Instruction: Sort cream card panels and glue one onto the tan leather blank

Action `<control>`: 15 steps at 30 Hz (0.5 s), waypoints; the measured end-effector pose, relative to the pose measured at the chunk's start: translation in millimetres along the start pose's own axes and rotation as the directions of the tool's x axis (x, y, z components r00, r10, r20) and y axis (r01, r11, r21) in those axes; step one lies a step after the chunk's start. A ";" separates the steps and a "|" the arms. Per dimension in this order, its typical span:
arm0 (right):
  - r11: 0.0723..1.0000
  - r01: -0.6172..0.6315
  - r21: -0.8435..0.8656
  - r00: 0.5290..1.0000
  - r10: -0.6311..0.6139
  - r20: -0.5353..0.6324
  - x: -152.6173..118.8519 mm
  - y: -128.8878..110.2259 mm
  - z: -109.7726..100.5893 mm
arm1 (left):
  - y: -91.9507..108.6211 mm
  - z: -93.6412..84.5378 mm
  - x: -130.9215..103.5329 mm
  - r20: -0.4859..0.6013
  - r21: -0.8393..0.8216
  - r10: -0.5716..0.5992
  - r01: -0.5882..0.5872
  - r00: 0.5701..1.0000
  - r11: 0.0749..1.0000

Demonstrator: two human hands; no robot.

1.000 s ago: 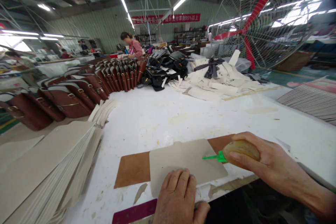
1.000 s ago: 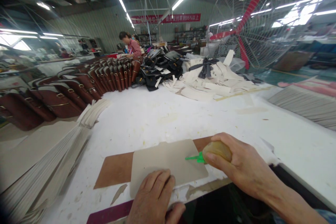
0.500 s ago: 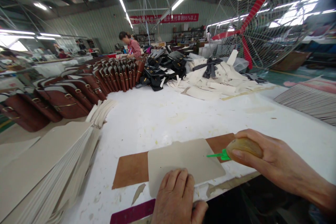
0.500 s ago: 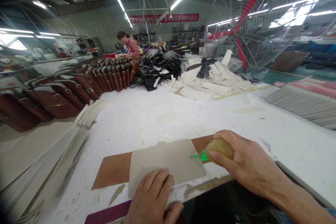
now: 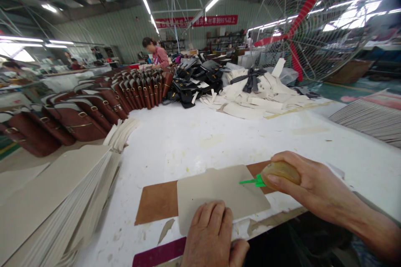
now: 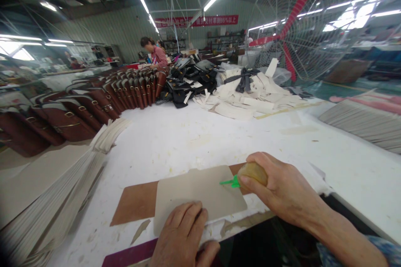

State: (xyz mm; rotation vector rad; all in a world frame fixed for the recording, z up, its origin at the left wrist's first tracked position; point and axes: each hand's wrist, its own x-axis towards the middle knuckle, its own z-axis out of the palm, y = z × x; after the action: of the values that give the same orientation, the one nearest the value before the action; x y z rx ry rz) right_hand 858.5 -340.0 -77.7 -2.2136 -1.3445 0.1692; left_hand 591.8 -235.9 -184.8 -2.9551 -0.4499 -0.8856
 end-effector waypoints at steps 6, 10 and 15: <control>0.999 -0.019 -0.026 0.999 0.018 -0.049 -1.3 5.2 -2.3 | -0.2 -1.3 1.6 -0.028 -0.004 0.007 -0.007 1.000 1.000; 0.998 -0.060 -0.029 0.998 0.060 -0.016 -3.4 8.2 -2.7 | 0.1 -3.3 0.6 -0.006 -0.010 0.003 -0.003 1.000 1.000; 0.988 -0.127 0.093 0.992 0.125 0.026 -6.1 1.4 -2.3 | 7.9 -7.2 9.8 -0.105 -0.023 -0.038 0.036 0.994 0.999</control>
State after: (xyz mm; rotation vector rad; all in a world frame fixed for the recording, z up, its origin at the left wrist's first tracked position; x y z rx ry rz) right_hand 857.4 -346.6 -77.5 -2.2225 -1.1828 0.2961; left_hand 598.0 -241.6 -173.0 -2.9100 -0.4945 -1.0511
